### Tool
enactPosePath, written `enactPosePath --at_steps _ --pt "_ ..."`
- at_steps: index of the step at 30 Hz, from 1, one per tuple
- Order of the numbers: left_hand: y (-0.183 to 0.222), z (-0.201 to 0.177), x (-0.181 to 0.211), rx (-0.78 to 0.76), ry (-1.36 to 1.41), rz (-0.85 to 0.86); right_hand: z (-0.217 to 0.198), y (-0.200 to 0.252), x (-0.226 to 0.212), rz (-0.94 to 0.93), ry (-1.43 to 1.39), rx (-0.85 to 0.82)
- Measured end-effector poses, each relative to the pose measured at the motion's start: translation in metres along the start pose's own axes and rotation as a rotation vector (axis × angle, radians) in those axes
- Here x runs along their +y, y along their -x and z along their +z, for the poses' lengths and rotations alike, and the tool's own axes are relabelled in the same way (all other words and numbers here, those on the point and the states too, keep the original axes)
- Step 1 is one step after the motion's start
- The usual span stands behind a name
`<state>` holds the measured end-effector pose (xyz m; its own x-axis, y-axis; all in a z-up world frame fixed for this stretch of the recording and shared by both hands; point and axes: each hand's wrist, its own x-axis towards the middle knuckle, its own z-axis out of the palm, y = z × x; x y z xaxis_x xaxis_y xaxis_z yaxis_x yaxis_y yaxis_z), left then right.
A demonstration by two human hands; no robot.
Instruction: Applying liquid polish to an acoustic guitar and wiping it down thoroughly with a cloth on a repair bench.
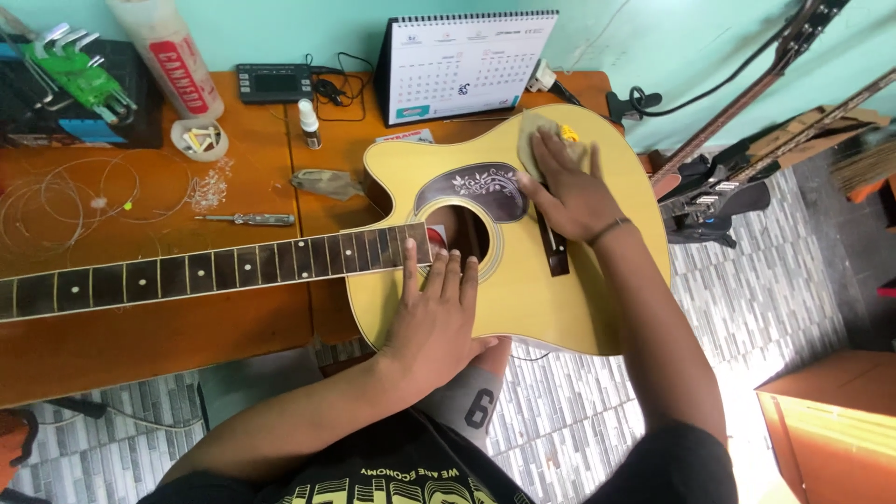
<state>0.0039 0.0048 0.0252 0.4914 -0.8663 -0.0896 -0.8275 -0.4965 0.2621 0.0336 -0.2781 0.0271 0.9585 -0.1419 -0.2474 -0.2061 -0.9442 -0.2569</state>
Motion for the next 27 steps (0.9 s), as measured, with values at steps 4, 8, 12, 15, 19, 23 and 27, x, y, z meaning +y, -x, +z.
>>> enactPosePath --at_steps 4,8,12,15,19,23,27 --pt "-0.001 0.000 0.000 0.002 0.007 -0.009 -0.009 0.014 -0.017 -0.028 -0.033 -0.014" --pt "0.000 0.000 0.000 0.023 -0.007 -0.002 -0.015 0.044 0.011 0.042 -0.149 -0.104" --pt "0.000 -0.001 0.000 0.033 -0.020 0.004 0.000 0.037 0.069 0.255 -0.078 0.056" --pt "0.000 0.002 0.000 0.023 -0.026 0.000 0.000 0.036 0.028 0.165 -0.045 0.095" --pt "0.000 0.003 0.000 0.039 -0.013 -0.001 -0.002 0.041 0.008 0.062 -0.086 0.016" --pt "0.001 0.003 0.000 0.042 -0.015 -0.002 -0.003 0.037 0.052 0.224 -0.005 0.096" --pt "-0.003 0.002 0.002 -0.010 -0.023 -0.003 0.001 0.045 0.081 0.298 -0.009 0.061"
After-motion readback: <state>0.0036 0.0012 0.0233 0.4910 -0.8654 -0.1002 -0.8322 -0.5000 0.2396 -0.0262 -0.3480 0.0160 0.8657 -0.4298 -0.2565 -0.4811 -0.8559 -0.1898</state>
